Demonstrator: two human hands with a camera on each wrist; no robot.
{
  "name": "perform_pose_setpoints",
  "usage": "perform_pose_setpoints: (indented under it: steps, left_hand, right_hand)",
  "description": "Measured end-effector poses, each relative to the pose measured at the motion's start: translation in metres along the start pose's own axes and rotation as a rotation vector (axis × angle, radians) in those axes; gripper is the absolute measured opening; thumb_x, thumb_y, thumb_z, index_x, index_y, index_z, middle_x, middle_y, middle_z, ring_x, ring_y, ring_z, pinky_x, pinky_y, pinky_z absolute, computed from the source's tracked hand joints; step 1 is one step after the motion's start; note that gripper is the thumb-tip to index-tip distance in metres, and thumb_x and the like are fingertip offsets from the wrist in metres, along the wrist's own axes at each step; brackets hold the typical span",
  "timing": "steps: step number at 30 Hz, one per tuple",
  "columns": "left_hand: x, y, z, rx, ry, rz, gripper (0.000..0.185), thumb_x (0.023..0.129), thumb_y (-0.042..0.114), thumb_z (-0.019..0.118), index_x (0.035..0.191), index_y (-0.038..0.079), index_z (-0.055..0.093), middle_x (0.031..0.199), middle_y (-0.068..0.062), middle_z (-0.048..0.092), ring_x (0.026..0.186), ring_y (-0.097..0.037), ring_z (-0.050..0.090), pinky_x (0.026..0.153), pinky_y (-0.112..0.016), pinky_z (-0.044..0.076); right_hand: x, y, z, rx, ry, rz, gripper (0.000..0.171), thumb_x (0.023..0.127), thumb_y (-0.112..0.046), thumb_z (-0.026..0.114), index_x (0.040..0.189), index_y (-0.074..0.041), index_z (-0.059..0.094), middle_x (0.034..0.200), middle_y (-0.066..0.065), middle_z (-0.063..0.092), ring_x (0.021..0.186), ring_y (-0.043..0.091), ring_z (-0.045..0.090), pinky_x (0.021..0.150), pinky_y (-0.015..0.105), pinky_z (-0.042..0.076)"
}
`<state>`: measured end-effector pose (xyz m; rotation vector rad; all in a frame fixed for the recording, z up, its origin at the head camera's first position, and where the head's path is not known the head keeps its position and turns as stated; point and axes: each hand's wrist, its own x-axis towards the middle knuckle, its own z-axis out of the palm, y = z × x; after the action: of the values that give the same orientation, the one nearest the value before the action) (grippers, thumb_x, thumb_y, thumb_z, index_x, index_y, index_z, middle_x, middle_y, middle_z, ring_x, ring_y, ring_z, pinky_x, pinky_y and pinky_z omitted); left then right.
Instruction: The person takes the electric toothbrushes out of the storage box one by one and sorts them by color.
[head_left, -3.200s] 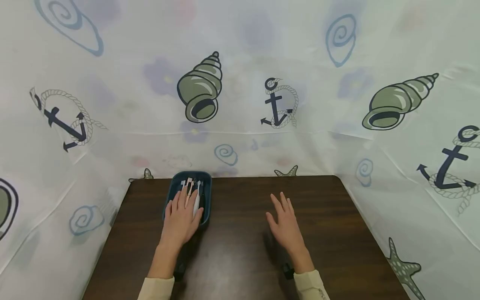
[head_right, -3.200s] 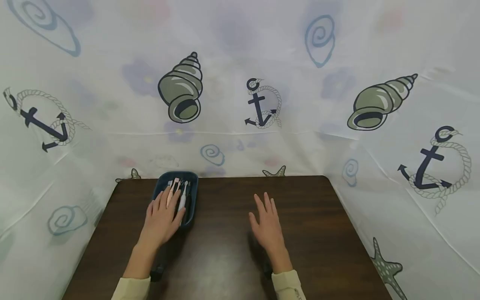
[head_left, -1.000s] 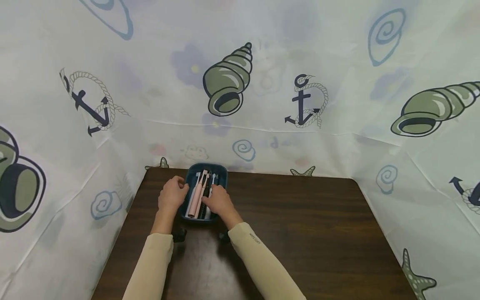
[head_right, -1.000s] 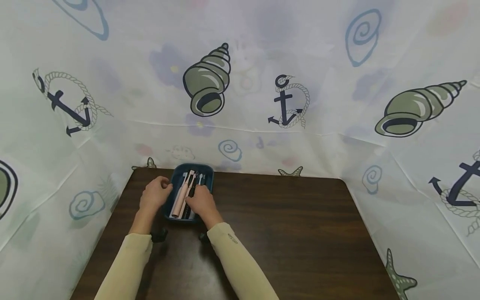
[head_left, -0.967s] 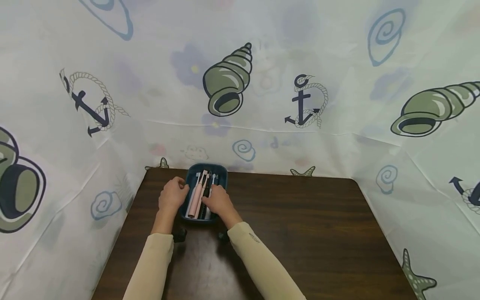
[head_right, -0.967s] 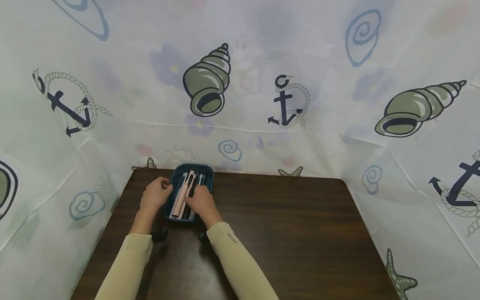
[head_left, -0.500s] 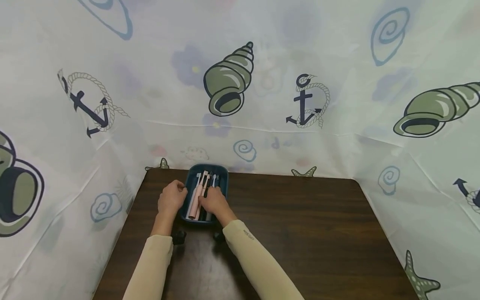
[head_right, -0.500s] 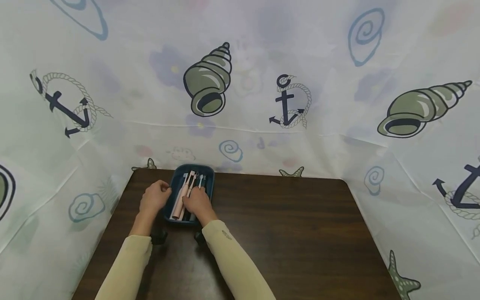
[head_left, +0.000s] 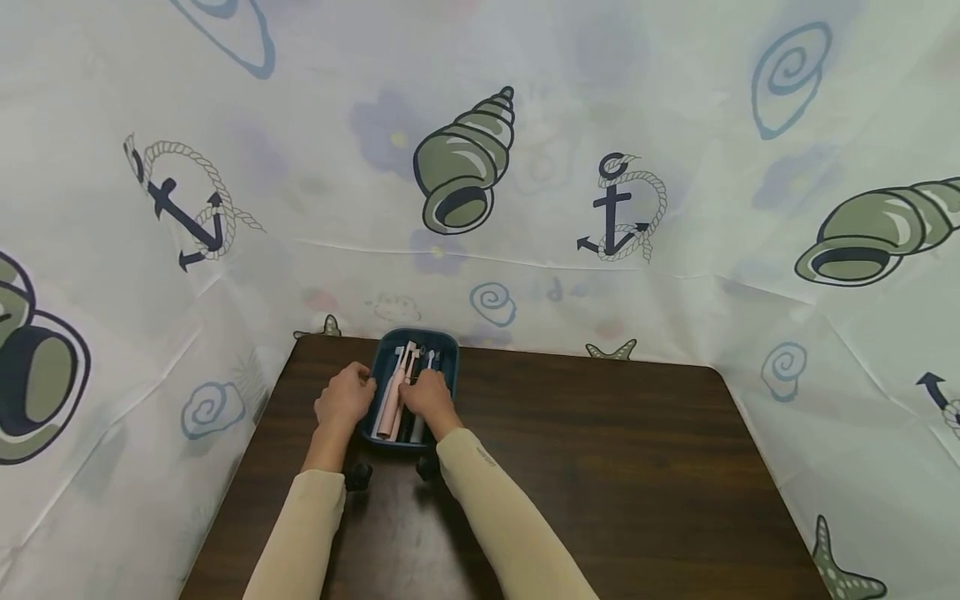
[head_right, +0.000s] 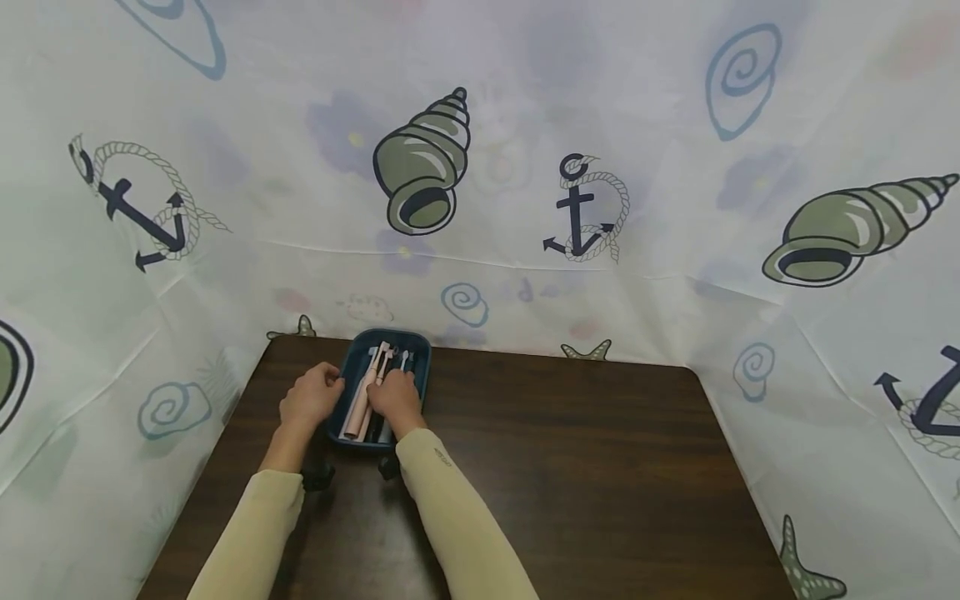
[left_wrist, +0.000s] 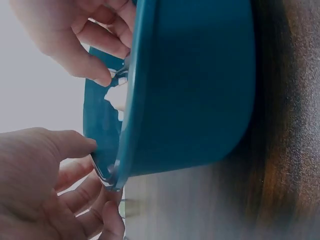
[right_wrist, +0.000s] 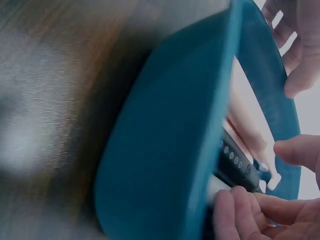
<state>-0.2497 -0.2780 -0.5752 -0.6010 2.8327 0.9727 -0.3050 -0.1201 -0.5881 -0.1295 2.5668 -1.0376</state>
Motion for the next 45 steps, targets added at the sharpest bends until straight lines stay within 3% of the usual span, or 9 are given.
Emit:
perform_pose_setpoints:
  steps: [4, 7, 15, 20, 26, 30, 33, 40, 45]
  left_hand:
    - [0.001, 0.000, 0.002, -0.005, -0.025, 0.012, 0.045, 0.113, 0.031, 0.049, 0.150, 0.007, 0.055, 0.132, -0.020, 0.070, 0.108, -0.043, 0.070, 0.097, -0.067, 0.048]
    - [0.002, 0.000, 0.003, -0.004, -0.038, 0.013, 0.045, 0.113, 0.032, 0.050, 0.149, 0.007, 0.055, 0.134, -0.021, 0.069, 0.111, -0.043, 0.069, 0.098, -0.067, 0.048]
    - [0.002, 0.000, 0.004, -0.007, -0.049, 0.028, 0.045, 0.112, 0.034, 0.052, 0.146, 0.006, 0.058, 0.135, -0.021, 0.069, 0.113, -0.044, 0.069, 0.097, -0.067, 0.048]
    - [-0.001, -0.002, 0.004, -0.003, -0.049, 0.024, 0.044, 0.112, 0.035, 0.054, 0.144, 0.005, 0.059, 0.133, -0.021, 0.070, 0.111, -0.044, 0.070, 0.096, -0.067, 0.048]
    - [-0.002, -0.002, 0.003, 0.006, -0.048, 0.012, 0.041, 0.111, 0.035, 0.054, 0.138, 0.004, 0.062, 0.128, -0.021, 0.071, 0.109, -0.043, 0.070, 0.095, -0.067, 0.049]
    - [-0.001, -0.003, 0.001, 0.007, -0.056, 0.006, 0.038, 0.111, 0.035, 0.055, 0.130, 0.003, 0.064, 0.121, -0.020, 0.071, 0.103, -0.041, 0.069, 0.092, -0.065, 0.049]
    - [0.000, -0.003, 0.000, 0.004, -0.055, 0.008, 0.036, 0.110, 0.035, 0.055, 0.127, 0.004, 0.064, 0.117, -0.019, 0.071, 0.099, -0.039, 0.069, 0.090, -0.063, 0.049]
    - [0.001, -0.003, -0.001, 0.005, -0.043, 0.018, 0.032, 0.110, 0.034, 0.056, 0.119, 0.005, 0.064, 0.108, -0.017, 0.070, 0.093, -0.037, 0.067, 0.087, -0.062, 0.049]
    - [0.001, -0.002, -0.001, 0.006, -0.040, 0.018, 0.032, 0.109, 0.034, 0.056, 0.120, 0.005, 0.064, 0.109, -0.017, 0.071, 0.094, -0.038, 0.068, 0.088, -0.062, 0.049]
  right_hand:
    - [0.015, 0.006, 0.001, 0.014, 0.021, 0.046, 0.040, 0.105, -0.033, 0.062, 0.072, -0.011, 0.059, 0.097, 0.015, 0.060, 0.065, 0.028, 0.052, 0.061, 0.044, 0.045]
    - [0.021, 0.008, 0.001, 0.021, 0.016, 0.084, 0.039, 0.104, -0.033, 0.064, 0.072, -0.011, 0.060, 0.093, 0.013, 0.059, 0.067, 0.030, 0.053, 0.062, 0.046, 0.045]
    - [0.038, 0.024, 0.016, -0.050, 0.086, 0.113, 0.042, 0.099, -0.041, 0.071, 0.068, -0.017, 0.056, 0.059, 0.001, 0.047, 0.052, 0.022, 0.049, 0.050, 0.041, 0.042]
    - [0.024, 0.016, 0.006, -0.013, 0.054, 0.110, 0.040, 0.098, -0.039, 0.072, 0.069, -0.015, 0.059, 0.058, 0.002, 0.049, 0.050, 0.022, 0.049, 0.050, 0.042, 0.041]
    - [0.001, 0.001, -0.006, 0.005, 0.028, 0.098, 0.058, 0.100, -0.036, 0.073, 0.054, -0.021, 0.040, 0.049, -0.003, 0.032, 0.043, 0.018, 0.031, 0.047, 0.037, 0.027]
    - [-0.003, 0.000, -0.007, 0.007, 0.051, 0.077, 0.055, 0.098, -0.034, 0.075, 0.062, -0.022, 0.036, 0.054, -0.005, 0.028, 0.047, 0.017, 0.027, 0.051, 0.036, 0.023]
    - [-0.005, 0.001, -0.009, 0.034, 0.064, 0.050, 0.046, 0.098, -0.033, 0.075, 0.072, -0.020, 0.041, 0.062, -0.004, 0.033, 0.051, 0.017, 0.033, 0.053, 0.035, 0.027]
    - [-0.013, 0.001, -0.018, 0.149, 0.060, -0.013, 0.022, 0.100, -0.027, 0.075, 0.103, -0.009, 0.062, 0.083, 0.003, 0.062, 0.059, 0.016, 0.060, 0.059, 0.033, 0.051]
    - [-0.018, 0.000, -0.023, 0.147, 0.086, -0.033, 0.038, 0.102, -0.030, 0.075, 0.129, -0.004, 0.068, 0.115, 0.010, 0.073, 0.081, 0.019, 0.068, 0.076, 0.038, 0.058]
